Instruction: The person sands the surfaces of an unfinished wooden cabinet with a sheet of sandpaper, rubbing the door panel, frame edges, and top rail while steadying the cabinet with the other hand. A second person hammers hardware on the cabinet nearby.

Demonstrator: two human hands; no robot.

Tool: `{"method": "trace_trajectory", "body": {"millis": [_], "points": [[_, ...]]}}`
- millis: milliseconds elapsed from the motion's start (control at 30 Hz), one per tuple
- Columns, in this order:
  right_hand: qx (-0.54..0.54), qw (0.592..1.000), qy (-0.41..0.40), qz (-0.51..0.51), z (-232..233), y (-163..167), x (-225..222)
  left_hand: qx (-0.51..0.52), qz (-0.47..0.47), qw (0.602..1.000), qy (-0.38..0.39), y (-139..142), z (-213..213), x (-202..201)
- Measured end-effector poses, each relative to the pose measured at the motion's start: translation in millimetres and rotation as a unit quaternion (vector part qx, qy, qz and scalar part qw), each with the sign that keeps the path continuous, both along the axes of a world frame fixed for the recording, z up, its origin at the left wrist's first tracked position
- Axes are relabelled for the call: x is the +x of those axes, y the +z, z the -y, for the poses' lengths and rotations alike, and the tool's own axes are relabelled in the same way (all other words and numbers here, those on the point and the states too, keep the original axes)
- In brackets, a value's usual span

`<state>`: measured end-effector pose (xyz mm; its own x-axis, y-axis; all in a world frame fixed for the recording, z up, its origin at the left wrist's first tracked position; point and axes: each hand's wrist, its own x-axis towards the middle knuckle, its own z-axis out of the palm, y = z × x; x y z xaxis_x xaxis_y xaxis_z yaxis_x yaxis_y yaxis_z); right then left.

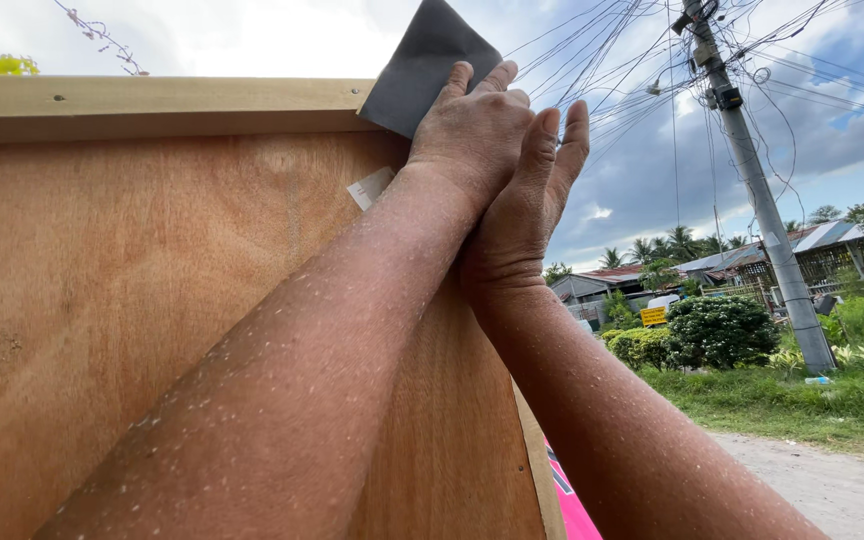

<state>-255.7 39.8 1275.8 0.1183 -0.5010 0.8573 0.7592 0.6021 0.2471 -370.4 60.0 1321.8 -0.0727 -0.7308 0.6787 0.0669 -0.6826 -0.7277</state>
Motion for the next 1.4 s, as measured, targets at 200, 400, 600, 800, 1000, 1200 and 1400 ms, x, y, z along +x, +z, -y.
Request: {"method": "trace_trajectory", "body": {"millis": [200, 400, 600, 800, 1000, 1200, 1400], "points": [[-0.002, 1.0, -0.022, -0.01, 0, 0, -1, -0.059, -0.084, 0.992, 0.068, -1, 5, -14], [0.004, 1.0, -0.023, 0.015, -3, -2, 1, -0.039, -0.048, 0.997, 0.053, 3, 4, -6], [0.039, 0.993, -0.11, 0.004, -6, 1, 12, -0.04, 0.011, 0.996, -0.079, 5, -26, 22], [0.04, 0.986, -0.161, -0.013, -4, 2, 27, -0.128, 0.023, 0.988, -0.089, 5, -171, -5], [0.036, 0.983, -0.181, -0.013, -11, 2, 22, -0.337, 0.078, 0.92, -0.186, -12, -267, 4], [0.033, 0.974, -0.225, -0.023, -16, -5, 13, -0.193, 0.037, 0.972, -0.131, -9, -110, 53], [0.027, 0.959, -0.283, -0.01, -15, -5, 15, -0.186, 0.023, 0.974, -0.126, -7, -90, 66]]}}
